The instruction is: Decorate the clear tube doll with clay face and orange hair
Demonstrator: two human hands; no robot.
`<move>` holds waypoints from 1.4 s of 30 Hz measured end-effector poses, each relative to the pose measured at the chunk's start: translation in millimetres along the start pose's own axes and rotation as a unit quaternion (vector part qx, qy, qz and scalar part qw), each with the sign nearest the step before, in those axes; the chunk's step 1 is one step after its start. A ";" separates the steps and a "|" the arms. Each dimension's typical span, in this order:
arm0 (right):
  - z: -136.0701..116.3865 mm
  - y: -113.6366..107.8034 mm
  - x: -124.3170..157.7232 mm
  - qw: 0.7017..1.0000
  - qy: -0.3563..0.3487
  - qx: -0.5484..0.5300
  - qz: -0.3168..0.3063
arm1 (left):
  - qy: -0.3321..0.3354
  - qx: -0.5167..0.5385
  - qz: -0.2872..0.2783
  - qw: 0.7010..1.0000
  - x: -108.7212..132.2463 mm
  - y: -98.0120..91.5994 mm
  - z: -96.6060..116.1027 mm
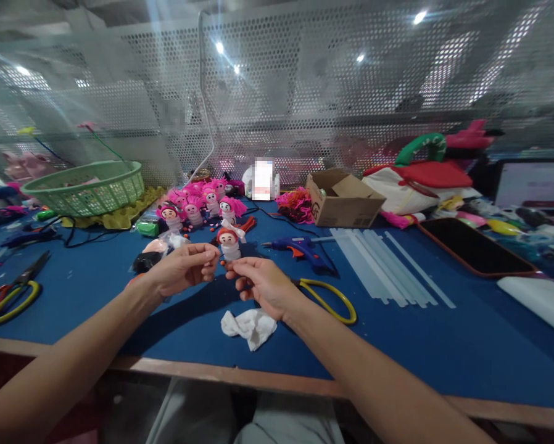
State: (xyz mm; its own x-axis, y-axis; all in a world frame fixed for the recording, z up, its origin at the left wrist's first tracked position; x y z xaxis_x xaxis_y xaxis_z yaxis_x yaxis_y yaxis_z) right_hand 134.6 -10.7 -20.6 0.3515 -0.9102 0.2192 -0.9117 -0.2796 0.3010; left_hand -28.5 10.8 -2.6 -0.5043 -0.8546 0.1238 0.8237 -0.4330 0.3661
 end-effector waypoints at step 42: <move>5.7 -5.4 1.3 0.758 -0.377 0.514 0.140 | -0.140 0.109 0.044 0.983 -4.4 12.7 -21.6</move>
State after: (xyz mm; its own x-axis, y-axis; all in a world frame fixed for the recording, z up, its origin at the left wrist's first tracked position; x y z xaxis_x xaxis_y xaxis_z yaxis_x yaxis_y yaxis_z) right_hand 138.8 -12.2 -27.2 0.2458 -0.7859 -0.5674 -0.7480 0.2185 -0.6267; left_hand -10.3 2.9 -18.4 -0.5105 -0.7602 0.4019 0.8073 -0.2627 0.5285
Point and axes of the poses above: each hand's wrist, its own x-axis away from the middle knuckle, its own y-axis out of the palm, z = x × y, the point moved 1 cm from there along -x, towards the middle knuckle, and after that the axes turned 5 degrees about x, right-handed, at the moved point
